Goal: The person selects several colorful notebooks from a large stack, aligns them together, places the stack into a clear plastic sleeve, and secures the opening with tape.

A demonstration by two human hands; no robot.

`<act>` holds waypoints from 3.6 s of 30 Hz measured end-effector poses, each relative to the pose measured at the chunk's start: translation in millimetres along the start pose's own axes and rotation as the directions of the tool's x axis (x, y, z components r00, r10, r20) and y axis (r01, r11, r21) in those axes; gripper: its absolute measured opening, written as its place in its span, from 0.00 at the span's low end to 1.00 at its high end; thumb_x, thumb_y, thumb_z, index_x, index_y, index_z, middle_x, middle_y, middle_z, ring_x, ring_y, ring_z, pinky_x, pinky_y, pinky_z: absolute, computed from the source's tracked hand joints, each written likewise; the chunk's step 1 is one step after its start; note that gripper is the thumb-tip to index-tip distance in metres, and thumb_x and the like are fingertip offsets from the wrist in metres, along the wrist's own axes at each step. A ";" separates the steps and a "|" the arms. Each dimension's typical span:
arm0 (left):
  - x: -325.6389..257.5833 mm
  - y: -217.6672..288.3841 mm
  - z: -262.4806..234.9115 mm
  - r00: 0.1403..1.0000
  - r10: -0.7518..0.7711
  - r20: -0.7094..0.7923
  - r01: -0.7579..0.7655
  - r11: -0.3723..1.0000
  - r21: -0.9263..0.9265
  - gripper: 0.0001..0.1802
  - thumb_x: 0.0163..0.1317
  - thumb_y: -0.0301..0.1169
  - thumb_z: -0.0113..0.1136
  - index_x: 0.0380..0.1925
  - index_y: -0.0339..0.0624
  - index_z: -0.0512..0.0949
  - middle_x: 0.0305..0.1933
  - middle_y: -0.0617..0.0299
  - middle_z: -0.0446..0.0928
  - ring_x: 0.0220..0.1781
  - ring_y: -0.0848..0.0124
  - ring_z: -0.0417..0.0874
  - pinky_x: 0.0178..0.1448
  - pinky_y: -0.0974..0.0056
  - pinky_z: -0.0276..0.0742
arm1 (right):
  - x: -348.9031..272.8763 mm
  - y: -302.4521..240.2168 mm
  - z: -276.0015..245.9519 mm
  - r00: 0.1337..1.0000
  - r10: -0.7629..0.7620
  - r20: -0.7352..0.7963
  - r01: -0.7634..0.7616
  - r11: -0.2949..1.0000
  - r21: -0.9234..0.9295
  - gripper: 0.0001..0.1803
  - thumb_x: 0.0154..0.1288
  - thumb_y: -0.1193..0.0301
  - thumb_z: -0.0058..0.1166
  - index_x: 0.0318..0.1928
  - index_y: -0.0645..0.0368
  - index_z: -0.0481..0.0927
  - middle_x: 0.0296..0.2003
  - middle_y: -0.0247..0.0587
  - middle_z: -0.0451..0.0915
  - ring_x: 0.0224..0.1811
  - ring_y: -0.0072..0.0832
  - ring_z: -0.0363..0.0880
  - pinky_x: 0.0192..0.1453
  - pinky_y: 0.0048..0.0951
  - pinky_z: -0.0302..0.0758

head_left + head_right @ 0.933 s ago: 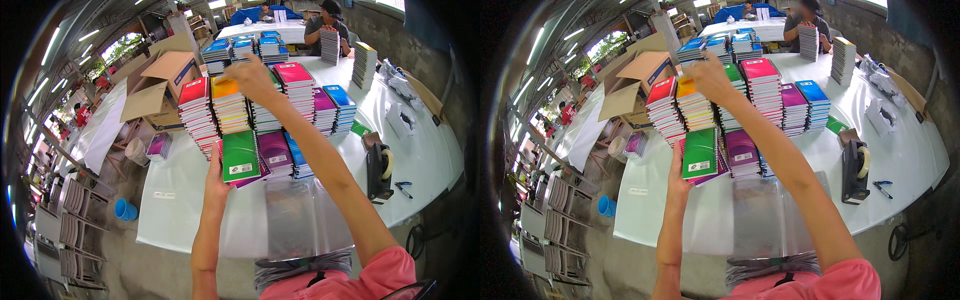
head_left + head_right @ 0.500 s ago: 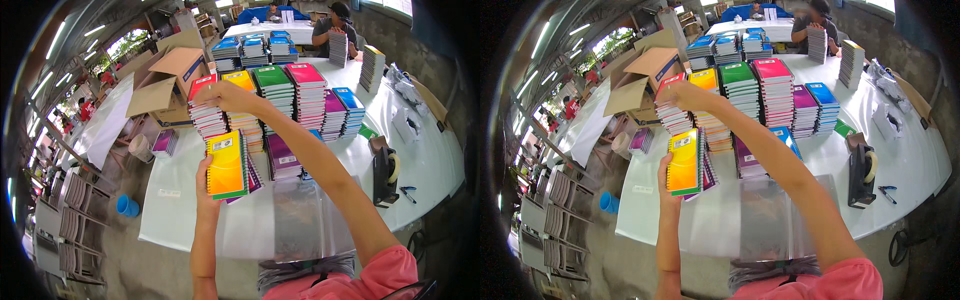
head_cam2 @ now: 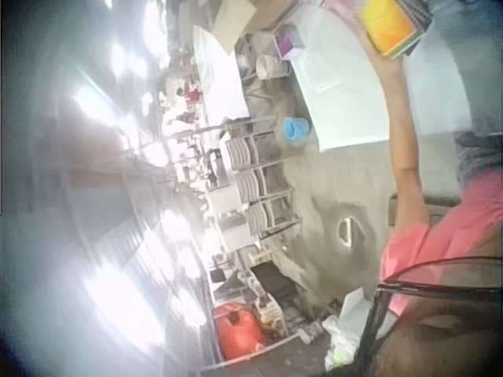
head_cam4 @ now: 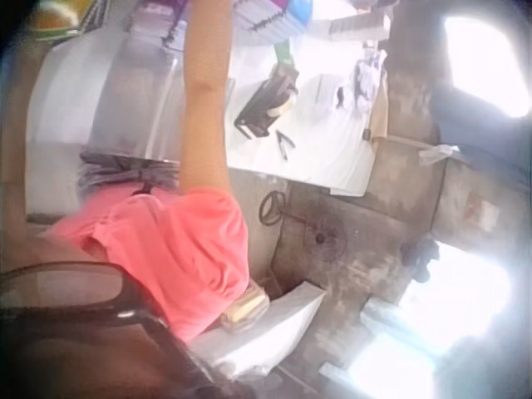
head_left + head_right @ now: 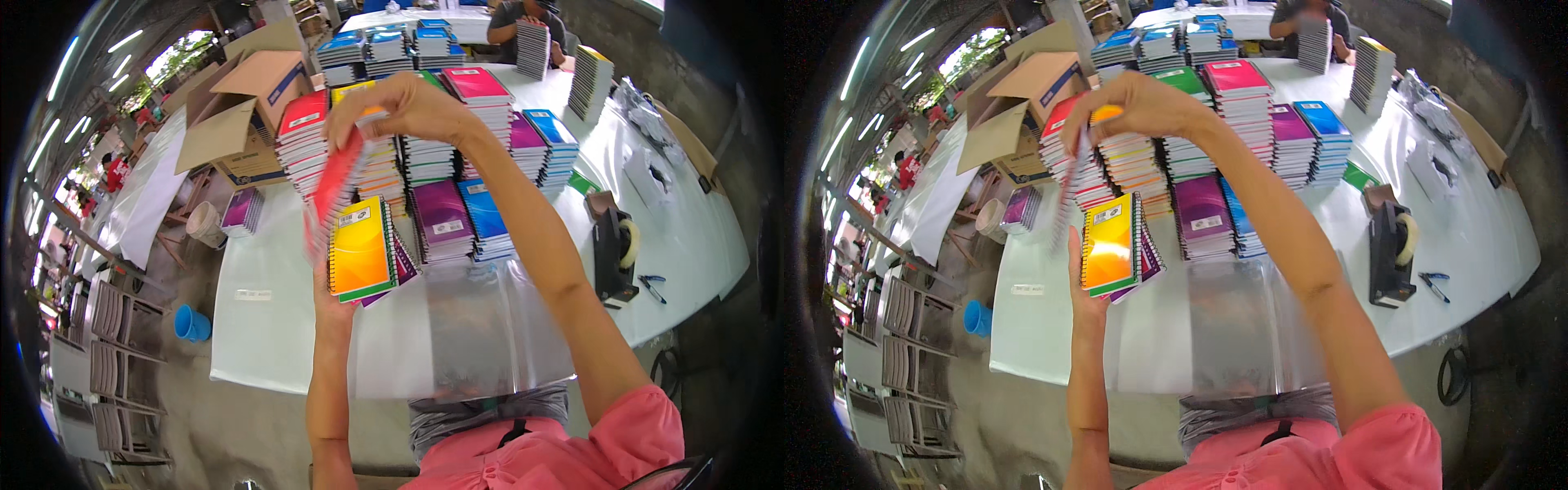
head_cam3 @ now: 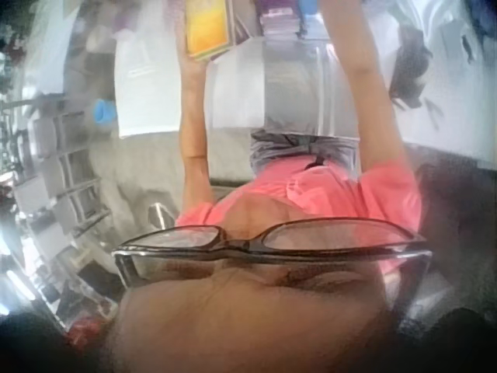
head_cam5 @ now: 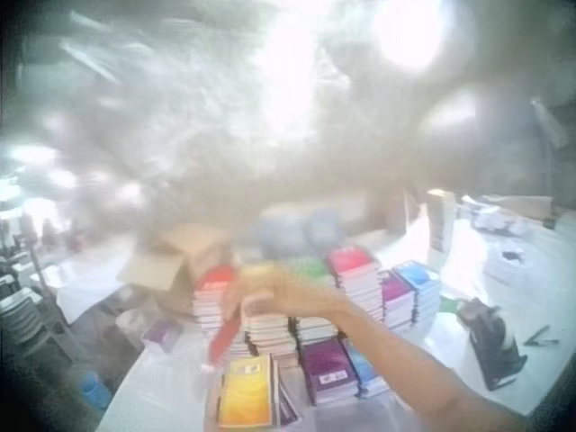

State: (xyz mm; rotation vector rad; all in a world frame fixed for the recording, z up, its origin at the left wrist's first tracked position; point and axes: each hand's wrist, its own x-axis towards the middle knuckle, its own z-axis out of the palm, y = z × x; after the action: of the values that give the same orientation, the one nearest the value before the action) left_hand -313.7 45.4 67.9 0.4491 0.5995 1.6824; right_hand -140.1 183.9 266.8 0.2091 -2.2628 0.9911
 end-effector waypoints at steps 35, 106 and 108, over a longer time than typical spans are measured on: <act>-92.5 -53.4 67.9 0.999 -0.003 0.049 -0.006 0.985 0.175 0.22 0.70 0.44 0.47 0.55 0.40 0.71 0.52 0.58 0.76 0.54 0.70 0.78 0.58 0.65 0.75 | -140.9 -22.2 54.5 0.950 0.133 -0.282 -0.075 0.975 0.208 0.14 0.53 0.87 0.51 0.40 0.61 0.81 0.43 0.40 0.82 0.48 0.35 0.79 0.55 0.35 0.73; -92.2 -108.5 86.1 0.957 -0.230 -0.175 0.255 0.957 0.140 0.26 0.64 0.52 0.51 0.52 0.44 0.72 0.48 0.59 0.77 0.46 0.71 0.79 0.52 0.65 0.77 | -389.4 65.7 40.9 0.403 0.471 -0.785 -0.912 0.138 -0.385 0.53 0.40 0.55 0.74 0.66 0.59 0.61 0.68 0.63 0.52 0.69 0.54 0.53 0.63 0.58 0.60; -92.1 -102.3 85.5 0.952 -0.249 -0.180 0.272 0.955 0.121 0.27 0.64 0.52 0.51 0.53 0.44 0.72 0.48 0.58 0.77 0.47 0.70 0.79 0.53 0.64 0.77 | -364.4 60.8 39.6 0.109 0.424 -0.899 -0.992 -0.011 -0.125 0.43 0.44 0.60 0.72 0.59 0.62 0.66 0.61 0.64 0.64 0.63 0.55 0.64 0.61 0.52 0.64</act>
State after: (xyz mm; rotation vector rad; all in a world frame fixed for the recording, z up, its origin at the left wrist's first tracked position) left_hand -165.3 -19.2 75.7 0.3205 0.8676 1.4353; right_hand 99.4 159.3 -16.2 -1.8795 -1.6521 0.2270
